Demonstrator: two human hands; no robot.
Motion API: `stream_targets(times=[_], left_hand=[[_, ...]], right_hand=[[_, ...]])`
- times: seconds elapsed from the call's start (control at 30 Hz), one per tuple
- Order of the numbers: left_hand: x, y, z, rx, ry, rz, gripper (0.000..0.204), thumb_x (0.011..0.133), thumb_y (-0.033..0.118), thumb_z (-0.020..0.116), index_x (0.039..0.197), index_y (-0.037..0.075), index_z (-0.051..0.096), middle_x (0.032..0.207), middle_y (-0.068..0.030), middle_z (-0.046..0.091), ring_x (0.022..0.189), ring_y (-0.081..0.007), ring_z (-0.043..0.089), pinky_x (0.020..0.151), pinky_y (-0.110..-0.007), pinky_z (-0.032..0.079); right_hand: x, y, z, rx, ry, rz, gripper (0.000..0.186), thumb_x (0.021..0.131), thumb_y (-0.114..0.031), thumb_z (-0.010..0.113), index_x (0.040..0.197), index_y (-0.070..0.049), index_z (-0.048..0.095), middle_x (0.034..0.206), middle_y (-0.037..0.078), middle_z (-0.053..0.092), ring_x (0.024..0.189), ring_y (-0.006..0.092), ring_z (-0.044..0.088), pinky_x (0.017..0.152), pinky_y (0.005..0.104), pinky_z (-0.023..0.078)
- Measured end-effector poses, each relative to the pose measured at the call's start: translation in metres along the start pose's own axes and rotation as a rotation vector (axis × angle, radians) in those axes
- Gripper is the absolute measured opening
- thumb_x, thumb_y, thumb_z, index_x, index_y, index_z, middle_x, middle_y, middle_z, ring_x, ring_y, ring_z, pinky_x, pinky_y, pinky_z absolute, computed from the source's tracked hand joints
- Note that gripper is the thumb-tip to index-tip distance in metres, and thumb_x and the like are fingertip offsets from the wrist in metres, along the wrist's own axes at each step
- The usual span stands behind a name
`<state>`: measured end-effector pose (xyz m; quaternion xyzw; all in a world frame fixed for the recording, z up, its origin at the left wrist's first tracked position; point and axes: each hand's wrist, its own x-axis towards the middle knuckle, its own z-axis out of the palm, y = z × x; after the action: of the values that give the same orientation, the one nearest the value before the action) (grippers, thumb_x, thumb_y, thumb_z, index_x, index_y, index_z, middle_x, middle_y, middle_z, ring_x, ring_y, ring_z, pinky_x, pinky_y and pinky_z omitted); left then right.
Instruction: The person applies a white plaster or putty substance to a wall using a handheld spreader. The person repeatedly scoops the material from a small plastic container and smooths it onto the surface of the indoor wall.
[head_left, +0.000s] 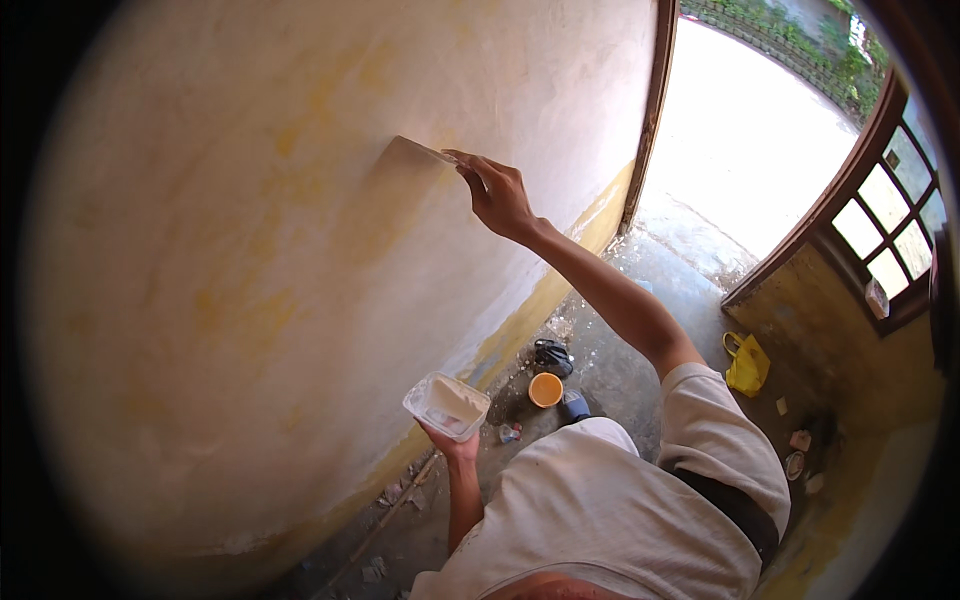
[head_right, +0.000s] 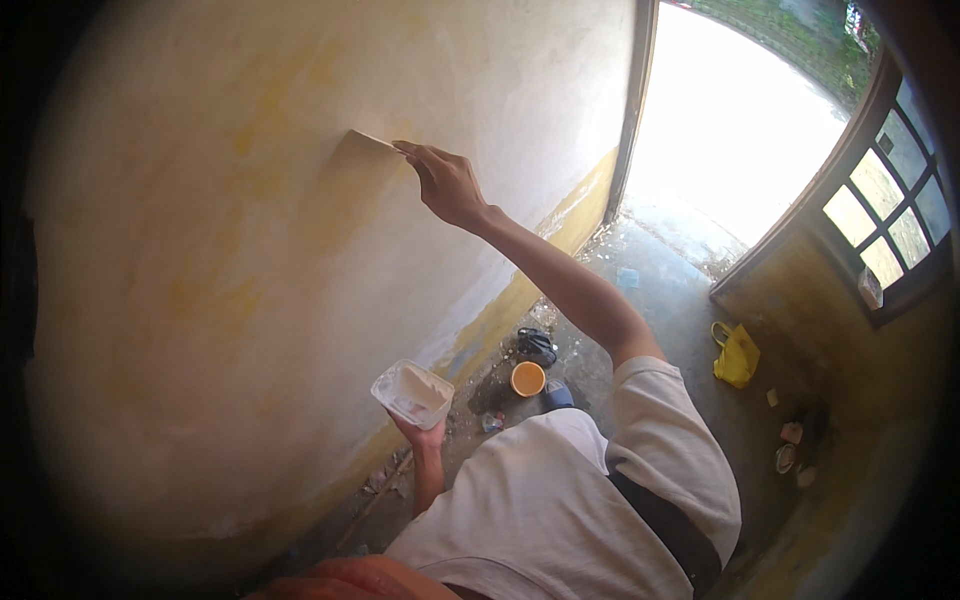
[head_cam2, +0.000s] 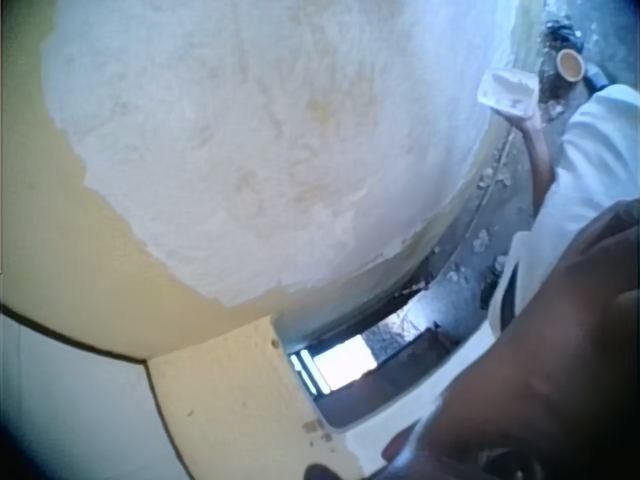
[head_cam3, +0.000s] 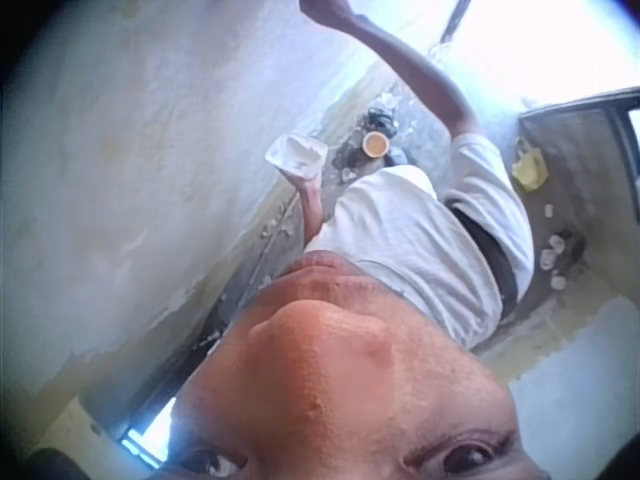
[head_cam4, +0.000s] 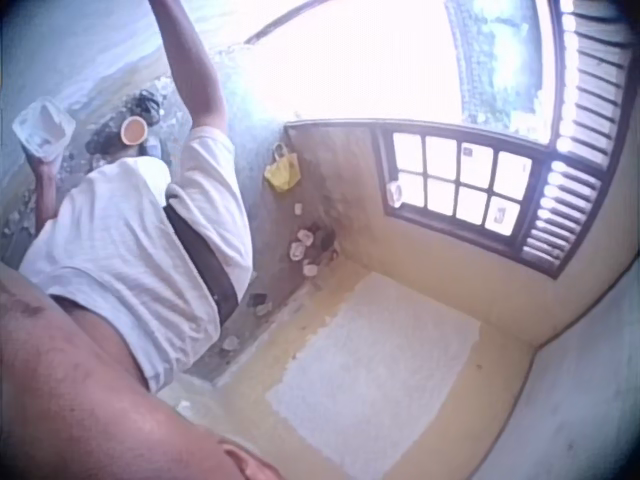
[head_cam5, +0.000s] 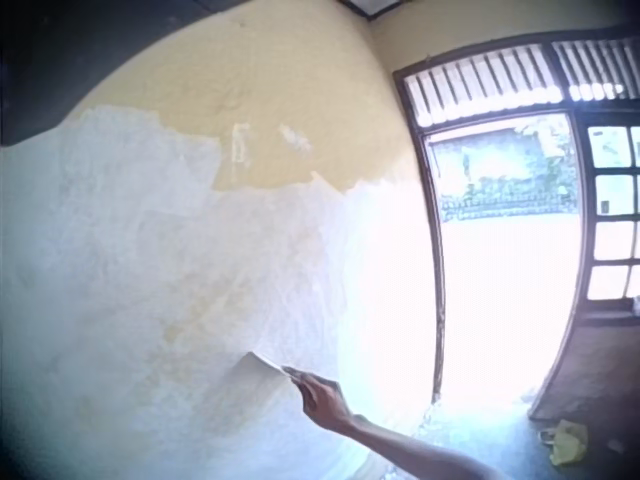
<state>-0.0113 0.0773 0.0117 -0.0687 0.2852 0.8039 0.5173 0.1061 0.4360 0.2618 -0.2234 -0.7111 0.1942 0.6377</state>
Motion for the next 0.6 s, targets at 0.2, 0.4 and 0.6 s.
stream_targets(times=[0.2,0.4,0.6], left_hand=[[-0.004,-0.006,0.008,-0.017,-0.047,0.013,0.065,0.097,0.067,0.05,0.143,0.022,0.053,0.141,-0.0016,0.058,0.131,-0.0272,0.054,0.111,-0.052,0.042],[-0.001,-0.004,0.009,-0.016,-0.045,-0.013,0.065,0.098,0.067,0.049,0.143,0.021,0.053,0.141,-0.0015,0.058,0.13,-0.0274,0.055,0.109,-0.052,0.045],[-0.002,-0.004,0.008,-0.058,-0.032,0.011,0.06,0.097,0.065,0.051,0.138,0.022,0.057,0.136,-0.0009,0.062,0.127,-0.0262,0.057,0.107,-0.053,0.046]], right_hand=[[0.093,0.042,-0.05,-0.259,0.376,0.343,0.036,0.103,-0.009,0.056,0.137,-0.001,0.061,0.098,0.022,0.074,0.089,0.0325,0.075,0.074,0.0421,0.057],[0.095,0.032,0.0,-0.284,0.169,-0.008,0.045,0.097,-0.004,0.06,0.142,-0.004,0.056,0.105,0.027,0.071,0.09,0.0418,0.072,0.077,0.0435,0.058],[0.043,0.032,-0.05,-0.113,0.195,0.0,0.029,0.1,-0.015,0.063,0.125,-0.002,0.068,0.096,0.024,0.073,0.081,0.0348,0.074,0.073,0.0405,0.056]])
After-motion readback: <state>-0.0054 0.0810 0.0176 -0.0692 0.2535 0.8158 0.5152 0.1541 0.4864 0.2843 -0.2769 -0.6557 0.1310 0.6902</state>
